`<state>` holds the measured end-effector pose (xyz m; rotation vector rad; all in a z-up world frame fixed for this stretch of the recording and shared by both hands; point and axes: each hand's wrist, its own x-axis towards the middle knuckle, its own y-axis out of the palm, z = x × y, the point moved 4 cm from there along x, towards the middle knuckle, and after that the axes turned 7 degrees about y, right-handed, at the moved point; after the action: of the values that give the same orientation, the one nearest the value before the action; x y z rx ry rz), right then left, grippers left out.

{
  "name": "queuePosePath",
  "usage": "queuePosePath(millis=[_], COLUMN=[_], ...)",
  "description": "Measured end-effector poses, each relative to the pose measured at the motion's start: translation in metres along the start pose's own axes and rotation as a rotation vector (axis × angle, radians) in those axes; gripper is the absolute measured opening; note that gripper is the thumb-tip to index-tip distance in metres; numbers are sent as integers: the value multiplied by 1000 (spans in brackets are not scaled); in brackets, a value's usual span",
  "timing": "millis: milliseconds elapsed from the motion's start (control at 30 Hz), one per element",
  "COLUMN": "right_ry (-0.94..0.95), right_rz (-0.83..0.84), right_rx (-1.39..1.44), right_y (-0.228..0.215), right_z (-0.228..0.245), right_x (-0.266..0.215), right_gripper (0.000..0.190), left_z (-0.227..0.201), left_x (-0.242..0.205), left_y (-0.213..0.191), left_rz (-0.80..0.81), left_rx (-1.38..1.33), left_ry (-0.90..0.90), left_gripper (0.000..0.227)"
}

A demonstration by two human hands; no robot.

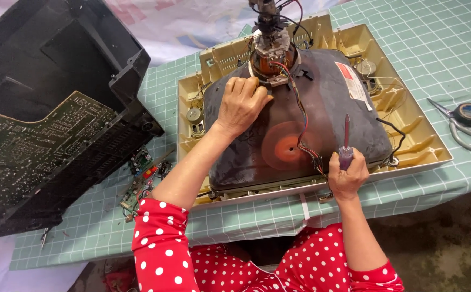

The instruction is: The person uses a screwdriver to tighten screws on the internal components of a disassembled CRT television. They then use a multimeter to test the circuit board and handle various tools and electronic parts on the workbench.

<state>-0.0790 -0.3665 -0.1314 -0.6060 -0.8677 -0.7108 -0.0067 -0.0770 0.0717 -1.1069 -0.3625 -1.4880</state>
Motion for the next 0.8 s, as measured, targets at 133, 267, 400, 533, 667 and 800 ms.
queuePosePath(millis=[133,267,400,533,667,800], right_ry=[1,6,7,0,2,2], right_rz=[-2,3,-4,0,-4,2], right_rx=[9,18,5,10,10,12], right_y=[0,1,4,2,0,0], right_z=[0,-3,-7,-2,1,1], right_x=[1,-1,-4,-1,2,1], right_gripper=[31,32,31,31,30,29], left_z=[-1,-4,-15,-34,-47,-51], left_x=[2,-2,5,20,22,18], left_y=[-2,1,2,-4,7,13], left_rz=[16,14,-9,-17,4,44], left_rx=[21,8,-24,-7,48,105], left_ry=[35,42,95,136,165,178], left_gripper=[30,27,13,13,14,22])
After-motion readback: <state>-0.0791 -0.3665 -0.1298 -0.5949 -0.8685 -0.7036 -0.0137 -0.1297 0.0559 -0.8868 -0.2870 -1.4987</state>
